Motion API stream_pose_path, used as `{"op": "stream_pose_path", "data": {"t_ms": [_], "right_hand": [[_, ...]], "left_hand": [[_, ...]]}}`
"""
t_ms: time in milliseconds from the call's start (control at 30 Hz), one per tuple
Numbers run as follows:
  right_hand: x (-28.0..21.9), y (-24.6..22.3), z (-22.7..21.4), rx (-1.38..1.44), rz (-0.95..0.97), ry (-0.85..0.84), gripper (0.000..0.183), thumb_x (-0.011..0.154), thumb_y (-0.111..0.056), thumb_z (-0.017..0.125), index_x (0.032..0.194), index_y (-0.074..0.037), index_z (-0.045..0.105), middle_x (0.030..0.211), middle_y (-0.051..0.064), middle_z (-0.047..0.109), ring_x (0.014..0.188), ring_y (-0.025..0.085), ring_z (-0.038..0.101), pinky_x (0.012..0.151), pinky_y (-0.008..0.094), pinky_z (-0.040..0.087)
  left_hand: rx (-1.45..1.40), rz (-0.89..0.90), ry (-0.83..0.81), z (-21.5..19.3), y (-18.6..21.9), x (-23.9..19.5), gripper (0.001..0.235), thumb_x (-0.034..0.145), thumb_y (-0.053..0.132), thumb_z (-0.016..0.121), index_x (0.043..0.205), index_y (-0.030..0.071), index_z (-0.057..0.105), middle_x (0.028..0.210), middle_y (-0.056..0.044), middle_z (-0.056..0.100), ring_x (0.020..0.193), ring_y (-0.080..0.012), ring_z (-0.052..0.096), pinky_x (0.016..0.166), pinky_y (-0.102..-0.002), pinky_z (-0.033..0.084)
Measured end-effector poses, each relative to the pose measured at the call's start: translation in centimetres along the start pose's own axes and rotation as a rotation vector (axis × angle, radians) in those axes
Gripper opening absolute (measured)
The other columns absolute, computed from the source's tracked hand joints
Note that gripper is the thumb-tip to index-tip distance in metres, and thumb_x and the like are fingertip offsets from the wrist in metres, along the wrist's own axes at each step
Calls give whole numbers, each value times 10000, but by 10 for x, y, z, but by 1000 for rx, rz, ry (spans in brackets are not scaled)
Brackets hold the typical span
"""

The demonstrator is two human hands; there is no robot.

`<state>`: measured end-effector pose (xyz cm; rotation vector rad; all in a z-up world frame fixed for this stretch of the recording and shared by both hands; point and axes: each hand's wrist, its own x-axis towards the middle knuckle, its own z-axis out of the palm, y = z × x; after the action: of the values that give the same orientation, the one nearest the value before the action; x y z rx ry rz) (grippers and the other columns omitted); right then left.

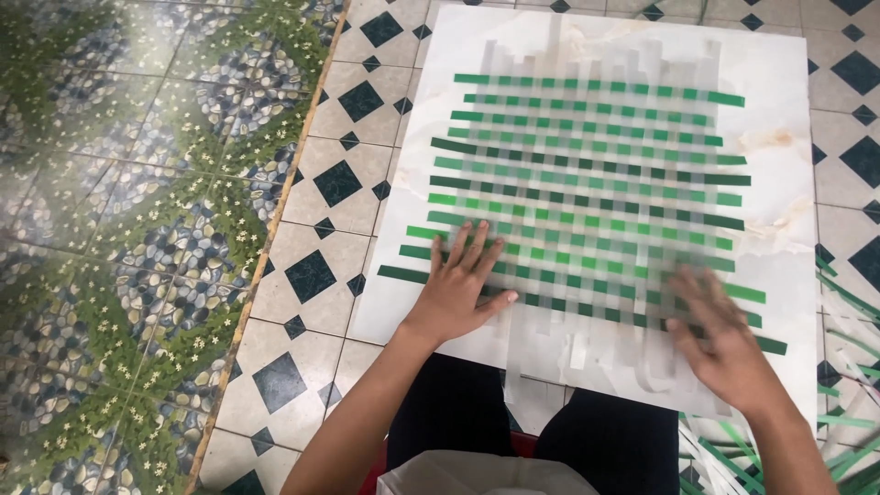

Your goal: The person weaves green and white plastic straps into a mat on a white board. They interlace the straps by hand, pressing them flat and adjusting alignment to form a tight grid pattern.

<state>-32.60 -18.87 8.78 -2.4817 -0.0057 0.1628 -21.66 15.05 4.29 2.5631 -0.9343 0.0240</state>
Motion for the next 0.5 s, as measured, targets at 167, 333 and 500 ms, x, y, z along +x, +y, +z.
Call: {"op": "stream_pose_path", "data": {"t_ms": [167, 333, 500], "right_hand": [[-8, -77, 1, 34, 201, 199, 652, 906, -365, 406, 1499, -115, 301, 1597, 165, 269, 875, 243, 261, 938, 559, 397], [12, -110, 19, 27, 511, -208, 790, 854, -612, 289, 1533, -249, 116, 1654, -34, -59, 1523, 210, -105, 1189, 482, 72], [42, -100, 19, -120, 436, -309, 801, 861, -643, 255, 1535, -240, 96, 1642, 34, -102, 1493, 309, -184, 1172, 588, 53]], "left_hand": [[5, -42, 30, -10, -11, -10, 768, 941, 634, 333, 1518, 129, 297, 1616, -143, 55, 1494, -311, 11, 1134, -662, 4], [72, -60, 116, -3, -2, -24, 686, 981, 577, 373, 1538, 189, 272, 1625, -146, 101, 1508, -333, 113, 1172, -631, 61], [-23, -208, 94, -6, 30, -45, 680, 987, 566, 307, 1531, 159, 274, 1619, -141, 68, 1483, -368, 109, 1143, -640, 101]]}}
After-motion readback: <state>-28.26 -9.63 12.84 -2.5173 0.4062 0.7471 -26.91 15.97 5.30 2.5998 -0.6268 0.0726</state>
